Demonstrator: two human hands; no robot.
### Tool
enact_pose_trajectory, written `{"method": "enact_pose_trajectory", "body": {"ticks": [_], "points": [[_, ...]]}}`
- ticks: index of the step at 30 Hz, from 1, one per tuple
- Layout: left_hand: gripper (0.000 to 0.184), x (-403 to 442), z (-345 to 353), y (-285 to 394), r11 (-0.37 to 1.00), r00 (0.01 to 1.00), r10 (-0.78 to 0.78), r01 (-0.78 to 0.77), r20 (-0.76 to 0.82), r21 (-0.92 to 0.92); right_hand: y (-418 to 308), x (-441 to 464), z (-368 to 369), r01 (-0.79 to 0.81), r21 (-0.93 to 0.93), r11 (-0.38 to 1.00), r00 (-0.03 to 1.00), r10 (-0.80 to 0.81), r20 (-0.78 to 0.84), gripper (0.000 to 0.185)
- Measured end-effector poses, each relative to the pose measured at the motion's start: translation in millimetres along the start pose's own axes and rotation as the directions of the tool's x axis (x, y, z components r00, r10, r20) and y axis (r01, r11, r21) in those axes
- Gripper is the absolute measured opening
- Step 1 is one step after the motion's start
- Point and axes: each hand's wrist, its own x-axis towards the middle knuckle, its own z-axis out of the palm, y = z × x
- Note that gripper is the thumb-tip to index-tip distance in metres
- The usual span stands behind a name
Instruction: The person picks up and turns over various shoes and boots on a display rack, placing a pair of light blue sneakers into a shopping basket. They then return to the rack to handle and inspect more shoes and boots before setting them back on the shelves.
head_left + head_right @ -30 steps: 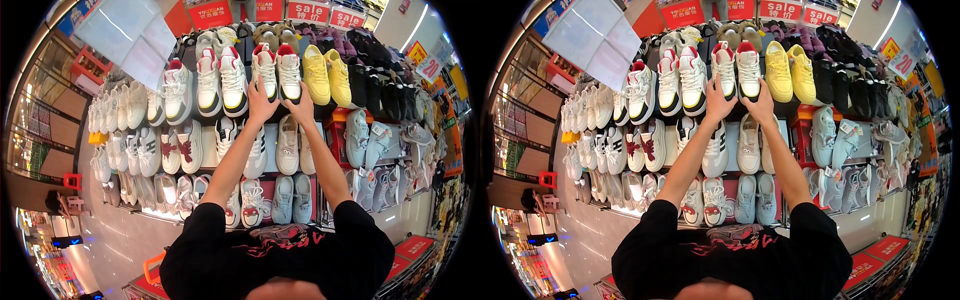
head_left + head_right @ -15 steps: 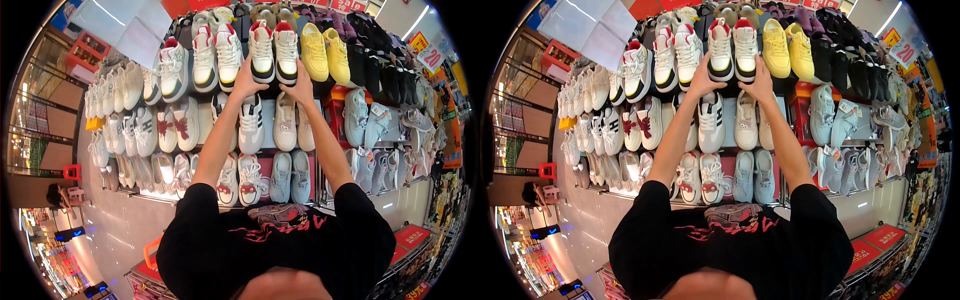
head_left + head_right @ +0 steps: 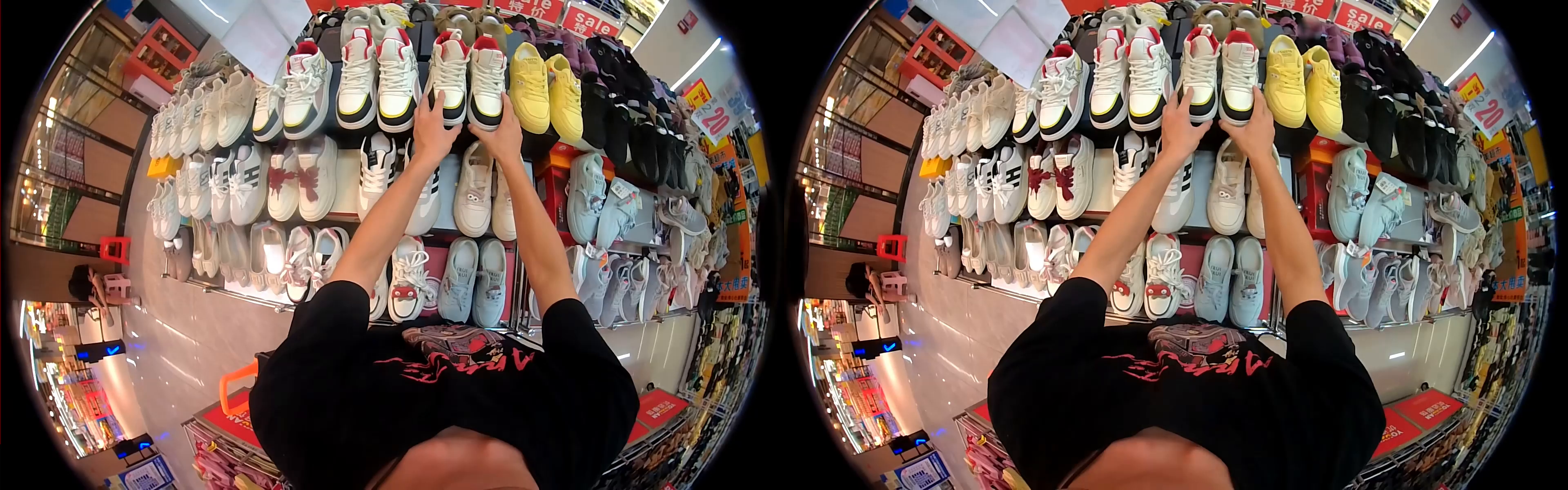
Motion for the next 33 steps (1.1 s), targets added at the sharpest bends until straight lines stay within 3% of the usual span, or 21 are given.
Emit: {"method": "enact_pose_trajectory", "body": {"ticks": [14,27,33], "points": [[0.085,-1,-18,6,0.997,0.995,0.014,-0.022,0.101,0.077,-6,-10,-8,-0.020,-0.046,0.999,1.000,0.021,0.020,0.108],[0.084,1,-16,5,0.994,0.996,0.033,-0.041,0.080,0.097,-4,-7,-7,-0.083,-0.022,0.996,0.994,0.084,0.069,0.109],[0.080,7,-25,13,0.983,0.980,-0.012,-0.025,0.197,0.183,-14,-6,-15,-0.143,-0.037,0.989,0.986,0.145,0.079,0.108]]}}
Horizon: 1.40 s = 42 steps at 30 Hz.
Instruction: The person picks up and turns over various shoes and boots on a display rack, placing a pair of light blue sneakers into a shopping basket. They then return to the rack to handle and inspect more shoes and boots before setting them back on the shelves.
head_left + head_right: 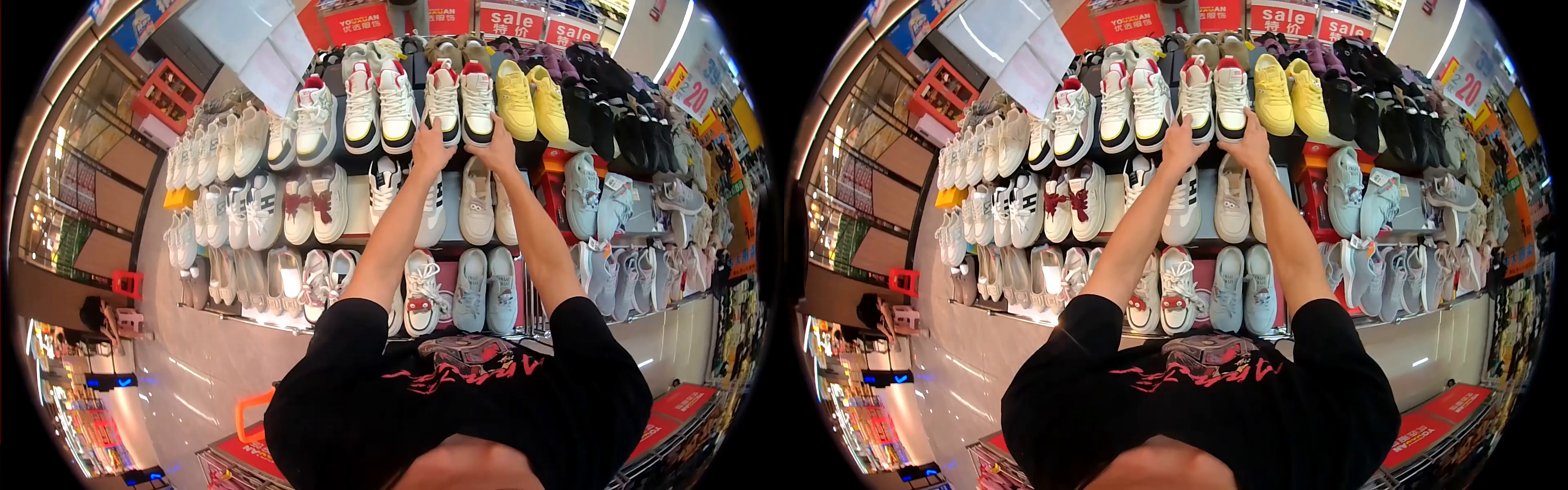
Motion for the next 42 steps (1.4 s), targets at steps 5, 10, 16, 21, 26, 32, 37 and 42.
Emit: {"method": "enact_pose_trajectory", "body": {"ticks": [5,10,16,21,26,32,37,42], "points": [[0.077,6,-3,2,0.999,0.989,-0.043,0.039,0.138,0.029,-3,5,-3,-0.004,-0.001,1.000,0.999,0.004,0.045,0.107],[0.075,6,-2,1,0.999,0.991,-0.024,0.018,0.132,0.045,-8,6,-7,-0.044,-0.050,0.998,0.995,0.048,0.086,0.106],[0.070,9,-5,2,0.996,0.987,-0.016,0.003,0.158,0.084,-12,5,-10,-0.075,-0.051,0.996,0.991,0.080,0.106,0.108],[0.066,16,-10,4,0.994,0.976,-0.032,0.009,0.217,0.105,-9,7,-8,-0.057,-0.065,0.996,0.994,0.063,0.087,0.107],[0.060,20,-26,15,0.983,0.970,-0.011,-0.034,0.243,0.179,-10,13,-6,-0.026,-0.130,0.991,0.996,0.037,0.082,0.104],[0.058,40,-37,28,0.931,0.922,0.065,-0.193,0.383,0.309,-14,21,-6,-0.064,-0.227,0.972,0.984,0.100,0.150,0.100],[0.065,70,-32,21,0.922,0.881,0.094,-0.252,0.463,0.293,-28,20,-14,-0.121,-0.277,0.953,0.959,0.185,0.216,0.099],[0.064,75,-40,27,0.931,0.881,0.058,-0.218,0.470,0.292,-31,23,-14,-0.134,-0.308,0.942,0.955,0.205,0.212,0.103]]}}
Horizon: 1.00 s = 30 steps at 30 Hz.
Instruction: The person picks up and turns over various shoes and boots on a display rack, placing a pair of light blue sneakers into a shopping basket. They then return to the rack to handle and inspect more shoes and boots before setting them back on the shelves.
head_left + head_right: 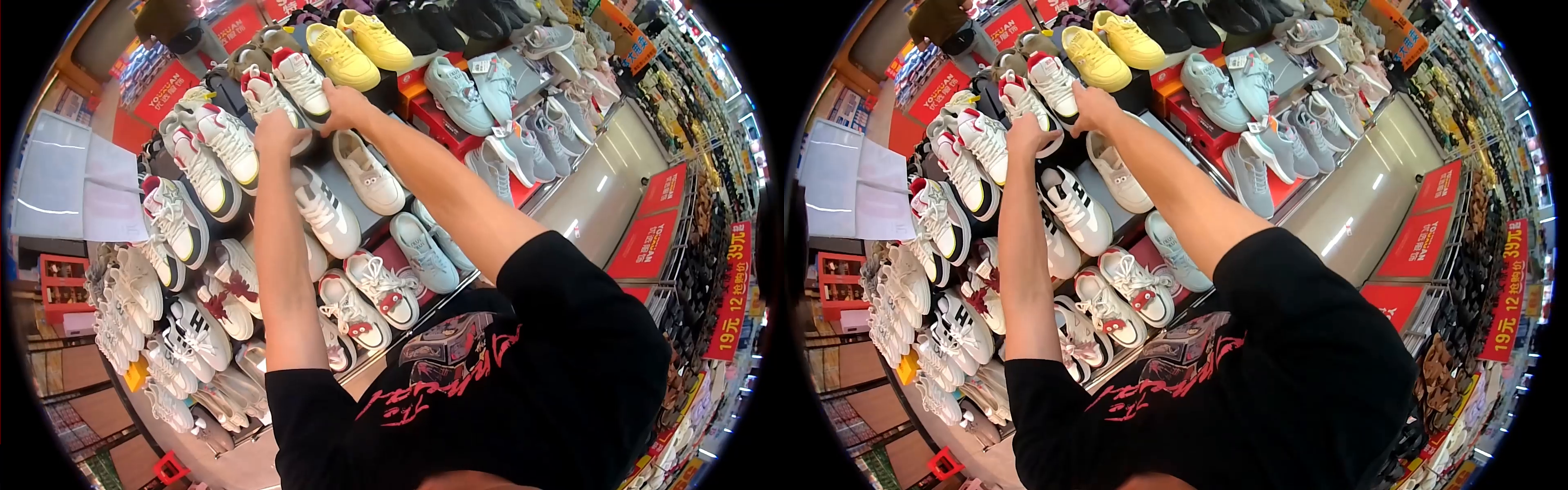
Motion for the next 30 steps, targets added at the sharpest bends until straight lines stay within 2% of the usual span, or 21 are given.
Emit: {"method": "enact_pose_trajectory", "body": {"ticks": [2,4,8,12,14,15,16,18,20,21,22,24,26,28,30], "points": [[0.061,-4,-6,8,1.000,0.999,-0.027,0.027,0.017,0.011,-2,3,0,0.020,-0.026,0.999,1.000,-0.020,0.006,0.104],[0.069,-3,-8,5,1.000,0.998,0.016,-0.015,0.062,-0.009,-2,2,-1,0.012,-0.016,1.000,1.000,-0.012,0.016,0.105],[0.067,-4,-11,2,0.999,0.998,0.033,-0.032,0.046,-0.017,-5,2,-5,0.000,-0.036,0.999,0.999,0.002,0.047,0.104],[0.065,-10,-8,2,0.999,0.999,0.035,-0.034,0.008,-0.042,4,3,1,0.058,-0.046,0.997,0.998,-0.058,0.001,0.105],[0.064,-8,-3,0,0.998,1.000,0.029,-0.029,-0.004,-0.049,11,4,1,0.121,-0.048,0.992,0.992,-0.118,0.050,0.114],[0.064,-11,-4,0,0.999,1.000,0.014,-0.014,-0.006,-0.050,10,-1,-11,0.142,-0.005,0.990,0.986,-0.141,0.088,0.105],[0.061,-16,-6,1,0.999,1.000,0.001,-0.002,-0.012,-0.040,16,-5,-18,0.154,0.000,0.988,0.984,-0.153,0.096,0.105],[0.057,-29,-17,9,0.999,0.999,-0.029,0.029,-0.022,-0.028,31,-10,-32,0.215,0.257,0.942,0.976,-0.217,-0.021,0.082],[0.061,-48,-37,27,0.989,0.993,-0.087,0.078,0.075,0.123,57,-19,-44,0.215,0.218,0.952,0.920,-0.122,-0.373,0.059],[0.065,-54,-31,38,0.999,0.993,-0.020,0.024,-0.117,0.030,80,-16,-49,0.221,0.127,0.967,0.841,-0.123,-0.526,0.059],[0.070,-57,-18,52,0.998,0.952,0.030,-0.044,-0.306,-0.041,106,-12,-49,0.211,0.046,0.976,0.739,-0.128,-0.661,0.058],[0.082,-47,14,89,0.906,0.877,0.067,-0.253,-0.476,-0.340,146,1,-47,0.120,-0.017,0.993,0.648,-0.091,-0.756,0.062],[0.092,-29,37,125,0.790,0.896,0.041,-0.300,-0.441,-0.534,165,12,-46,0.121,-0.001,0.993,0.687,-0.084,-0.722,0.066],[0.097,5,76,151,0.786,0.864,-0.038,-0.285,-0.502,-0.549,180,16,-41,0.120,0.003,0.993,0.726,-0.085,-0.682,0.071],[0.106,27,95,176,0.827,0.883,-0.109,-0.174,-0.456,-0.535,191,26,-41,0.035,0.165,0.986,0.891,0.044,-0.452,0.081]]}}
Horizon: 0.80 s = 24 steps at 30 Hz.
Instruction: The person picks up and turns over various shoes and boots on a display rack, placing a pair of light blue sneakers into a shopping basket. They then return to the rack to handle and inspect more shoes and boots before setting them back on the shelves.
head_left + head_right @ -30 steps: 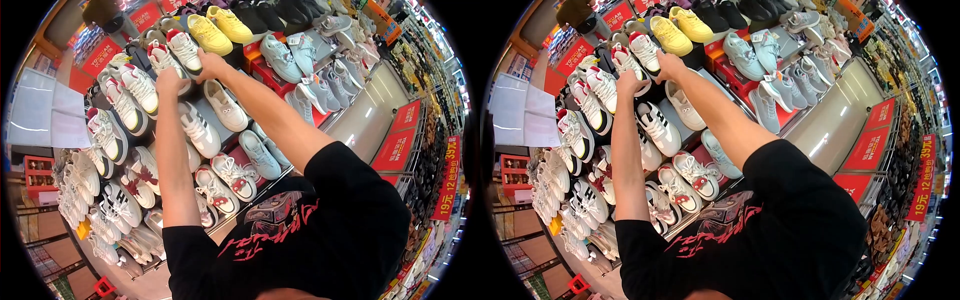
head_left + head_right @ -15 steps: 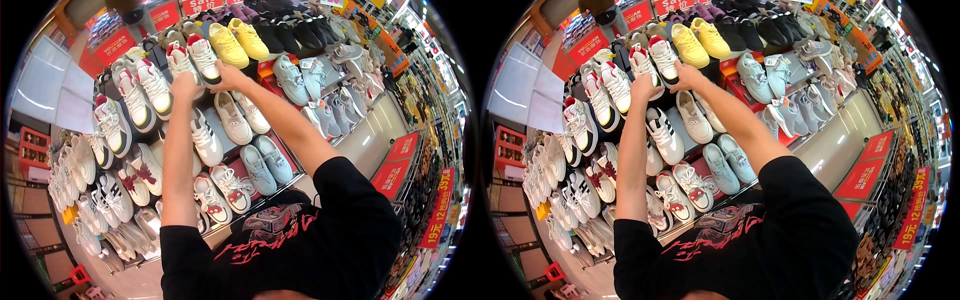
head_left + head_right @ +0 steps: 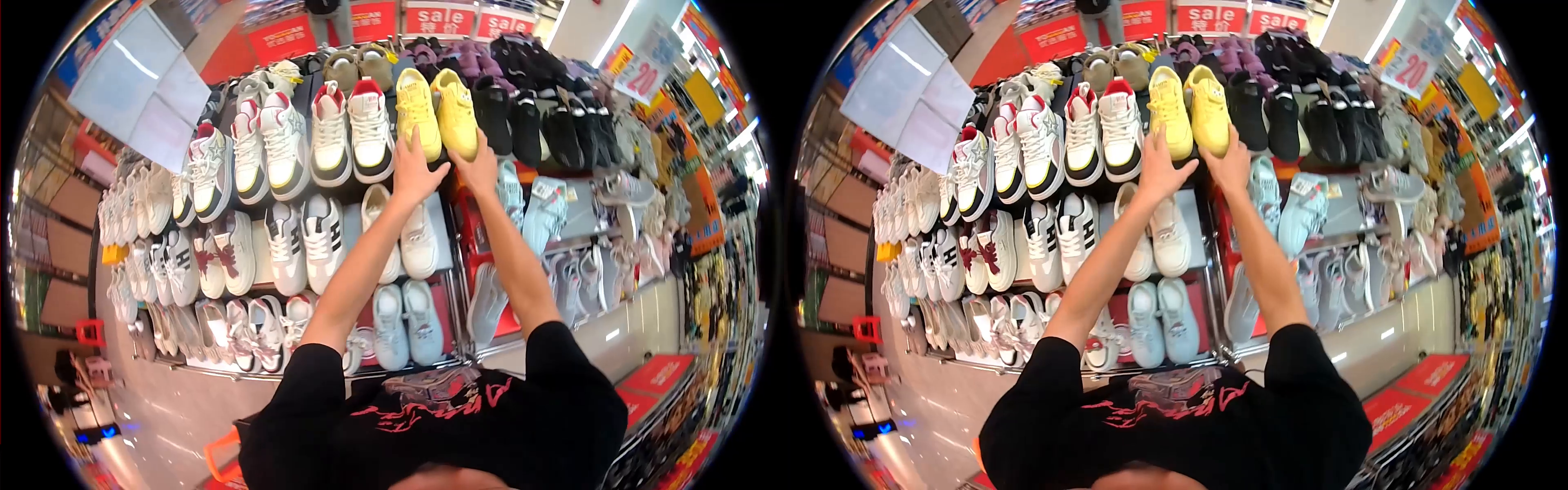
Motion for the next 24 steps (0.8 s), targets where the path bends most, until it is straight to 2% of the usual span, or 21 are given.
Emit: {"method": "enact_pose_trajectory", "body": {"ticks": [3,5,7,9,12,16,19,21,24], "points": [[0.108,13,40,7,0.987,0.991,-0.108,0.117,-0.081,0.114,8,-3,0,0.023,0.091,0.996,1.000,-0.025,0.016,0.088],[0.104,27,58,5,0.957,0.963,-0.179,0.218,-0.202,0.189,15,4,1,0.054,0.118,0.992,0.999,-0.055,0.000,0.089],[0.102,28,69,-4,0.954,0.960,-0.172,0.218,-0.220,0.207,14,5,-5,0.027,0.125,0.992,0.997,-0.035,0.064,0.089],[0.096,25,74,-9,0.954,0.962,-0.142,0.196,-0.231,0.227,15,6,-7,0.023,0.147,0.989,0.997,-0.034,0.072,0.088],[0.097,27,76,-8,0.954,0.958,-0.138,0.197,-0.251,0.228,17,9,-8,0.028,0.163,0.986,0.998,-0.038,0.059,0.088],[0.097,15,74,-5,0.940,0.955,-0.155,0.222,-0.254,0.258,17,9,-9,0.022,0.169,0.985,0.997,-0.034,0.066,0.088],[0.098,11,64,-2,0.944,0.969,-0.134,0.188,-0.206,0.269,14,8,-10,0.012,0.160,0.987,0.997,-0.024,0.072,0.088],[0.099,11,57,0,0.936,0.976,-0.180,0.209,-0.124,0.283,14,8,-11,0.025,0.151,0.988,0.996,-0.038,0.081,0.088],[0.101,8,52,4,0.924,0.976,-0.189,0.213,-0.104,0.318,12,4,-15,0.030,0.142,0.989,0.996,-0.042,0.082,0.088]]}}
